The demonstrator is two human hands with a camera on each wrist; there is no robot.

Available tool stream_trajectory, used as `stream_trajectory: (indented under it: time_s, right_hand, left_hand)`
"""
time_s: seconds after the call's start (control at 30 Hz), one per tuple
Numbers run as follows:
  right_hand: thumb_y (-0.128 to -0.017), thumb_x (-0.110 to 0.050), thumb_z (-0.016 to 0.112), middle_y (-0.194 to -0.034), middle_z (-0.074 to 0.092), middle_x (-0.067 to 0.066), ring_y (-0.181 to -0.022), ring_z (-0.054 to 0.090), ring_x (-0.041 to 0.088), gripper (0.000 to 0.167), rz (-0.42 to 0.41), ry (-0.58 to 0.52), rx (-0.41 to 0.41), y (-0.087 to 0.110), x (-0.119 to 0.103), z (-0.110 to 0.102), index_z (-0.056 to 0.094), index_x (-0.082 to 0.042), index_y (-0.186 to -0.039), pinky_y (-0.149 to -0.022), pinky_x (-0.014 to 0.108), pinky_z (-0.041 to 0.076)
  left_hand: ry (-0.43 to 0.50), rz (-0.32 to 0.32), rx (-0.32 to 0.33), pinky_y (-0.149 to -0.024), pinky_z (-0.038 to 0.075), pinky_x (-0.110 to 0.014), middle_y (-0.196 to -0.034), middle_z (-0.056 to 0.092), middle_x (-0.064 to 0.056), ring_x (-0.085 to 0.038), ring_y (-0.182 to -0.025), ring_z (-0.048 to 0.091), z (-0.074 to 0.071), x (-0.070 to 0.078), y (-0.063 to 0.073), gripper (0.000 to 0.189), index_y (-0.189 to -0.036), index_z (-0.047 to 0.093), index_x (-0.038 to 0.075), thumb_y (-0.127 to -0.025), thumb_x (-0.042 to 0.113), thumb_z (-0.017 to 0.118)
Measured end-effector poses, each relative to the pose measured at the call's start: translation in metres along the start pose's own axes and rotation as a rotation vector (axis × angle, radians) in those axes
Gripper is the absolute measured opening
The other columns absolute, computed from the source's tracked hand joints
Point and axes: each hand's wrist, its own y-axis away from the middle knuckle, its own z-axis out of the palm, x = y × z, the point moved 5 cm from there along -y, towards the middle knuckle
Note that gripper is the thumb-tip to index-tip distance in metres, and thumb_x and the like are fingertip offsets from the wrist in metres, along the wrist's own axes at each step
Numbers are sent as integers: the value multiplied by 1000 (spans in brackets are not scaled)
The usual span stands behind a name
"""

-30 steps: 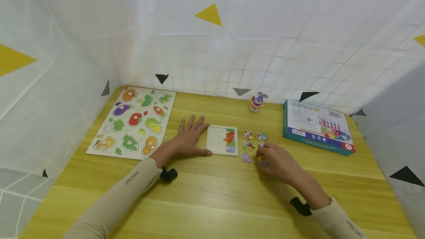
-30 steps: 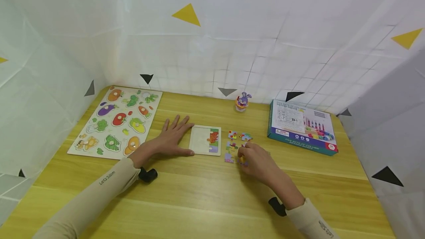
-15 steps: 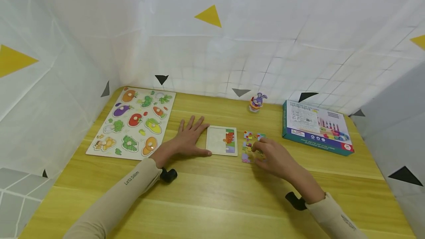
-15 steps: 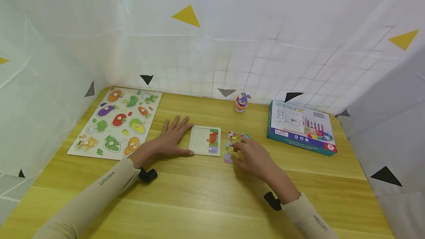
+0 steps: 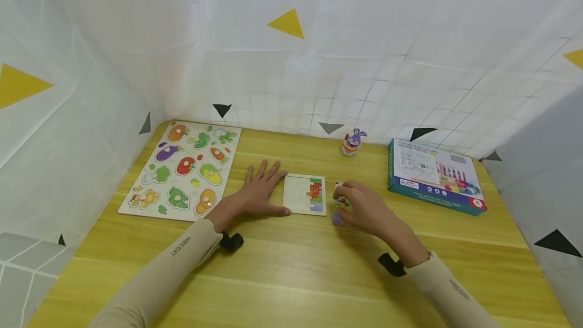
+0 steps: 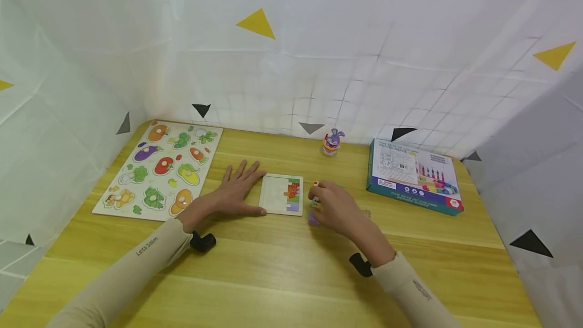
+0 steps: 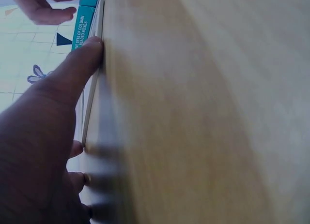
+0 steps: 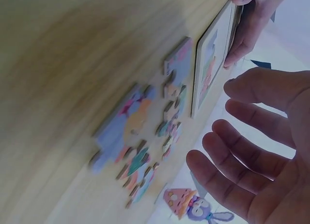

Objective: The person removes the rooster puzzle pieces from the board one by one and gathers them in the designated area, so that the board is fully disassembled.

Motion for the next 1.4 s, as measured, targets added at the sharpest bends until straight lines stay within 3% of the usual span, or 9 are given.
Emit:
stream_trajectory:
  time_s: [0.53,1.13,1.4]
  right_hand:
    - [-84,-9,78,-101,66,10,-92,64,26,20,-17,-34,-10,-32,-6,10,72,-5,-103,-78,40,54]
    - [-85,-11,78,-94,64,6,-81,60,19,16,-61,4,-13,-61,-13,21,73,-6,-100,-72,36,53]
    - [-84,-11,79,-97,65,9,-80,58,21,22,-23,36,-55,-71,-10,27,75,-4,-105,-72,36,51]
  left_hand:
    - [-1,3,-4,-113,-9,-65,-168,0,-10,-39,-150,-11,-1,1,1,109,-161,20,20,-79,78,62]
    - [-1,-5,-5,-113,-9,-65,-168,0,-9,-38,-150,-11,0,-1,0,109,-161,20,21,-79,80,61]
    - [-4,-6,-15,-113,-10,-64,-168,-1,-8,-37,-150,-13,0,-1,0,110,-162,19,21,-79,82,58]
